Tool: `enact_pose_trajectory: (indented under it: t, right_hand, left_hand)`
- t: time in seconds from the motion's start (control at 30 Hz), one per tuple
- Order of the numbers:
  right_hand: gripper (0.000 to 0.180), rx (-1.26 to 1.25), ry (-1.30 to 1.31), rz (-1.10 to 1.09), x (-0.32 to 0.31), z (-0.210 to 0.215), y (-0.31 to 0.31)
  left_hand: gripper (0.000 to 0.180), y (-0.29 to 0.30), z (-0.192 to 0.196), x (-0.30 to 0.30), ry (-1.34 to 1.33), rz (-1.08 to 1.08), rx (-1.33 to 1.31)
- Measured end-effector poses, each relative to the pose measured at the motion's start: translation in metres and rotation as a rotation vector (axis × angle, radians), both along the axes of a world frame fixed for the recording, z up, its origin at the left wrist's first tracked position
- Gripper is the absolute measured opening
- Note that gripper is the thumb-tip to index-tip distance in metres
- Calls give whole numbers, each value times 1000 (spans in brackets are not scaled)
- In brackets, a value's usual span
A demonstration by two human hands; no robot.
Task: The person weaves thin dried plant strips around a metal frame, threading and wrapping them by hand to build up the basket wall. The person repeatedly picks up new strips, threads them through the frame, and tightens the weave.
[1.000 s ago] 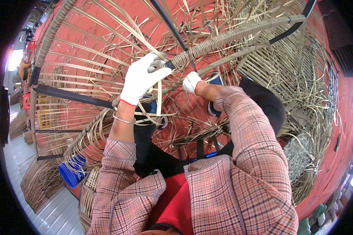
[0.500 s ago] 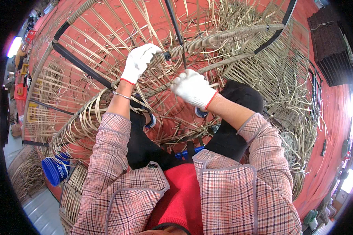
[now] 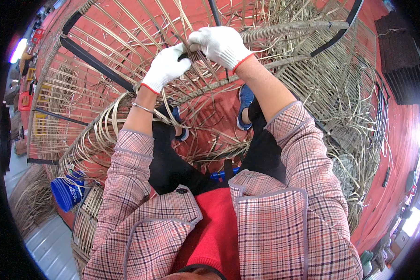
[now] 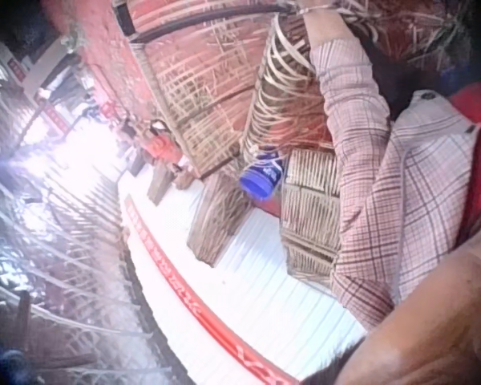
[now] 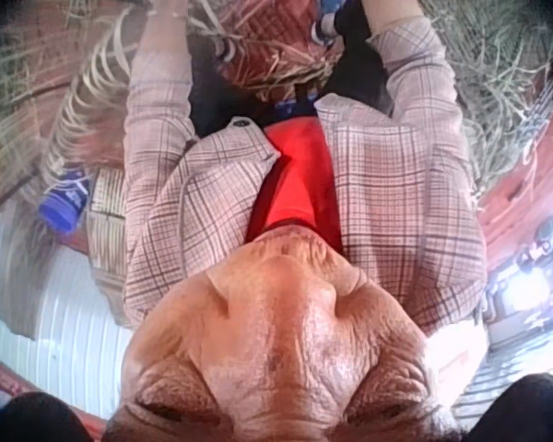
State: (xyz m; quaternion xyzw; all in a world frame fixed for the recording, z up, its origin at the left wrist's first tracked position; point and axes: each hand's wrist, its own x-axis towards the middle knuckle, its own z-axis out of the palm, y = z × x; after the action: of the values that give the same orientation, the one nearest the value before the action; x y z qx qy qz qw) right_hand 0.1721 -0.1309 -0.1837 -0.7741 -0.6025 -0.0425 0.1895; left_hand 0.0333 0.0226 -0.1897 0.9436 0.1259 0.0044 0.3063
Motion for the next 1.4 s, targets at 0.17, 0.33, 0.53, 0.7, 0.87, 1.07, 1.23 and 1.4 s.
enact_pose_trajectory:
  t: [0.17, 0.33, 0.53, 0.7, 0.87, 1.07, 1.23, 1.4]
  right_hand:
    - [11, 48, -62, 64, -11, 7, -9]
    - [12, 171, -108, 104, -20, 8, -15]
    - [16, 96, -52, -10, -9, 1, -5]
    - [16, 173, 11, -68, -7, -5, 3]
    - [18, 255, 143, -99, -16, -4, -2]
    - [20, 989, 1537, -400, -35, -102, -60]
    - [30, 500, 2041, -962, -71, -283, -68]
    - [27, 534, 2519, -1071, -50, -407, -6]
  left_hand:
    - [43, -5, 1, -2, -24, 34, 56]
    - [37, -1, -10, 0, -215, 16, 121]
    - [42, 2, -16, 4, -182, 52, 54]
    - [48, -3, -14, 3, -180, 88, 114]
    - [42, -19, -14, 3, -171, 214, 344]
    - [32, -18, -15, 0, -268, 130, 153]
    - [37, -19, -24, 0, -341, 120, 189]
    - [34, -36, -20, -8, -330, 128, 67]
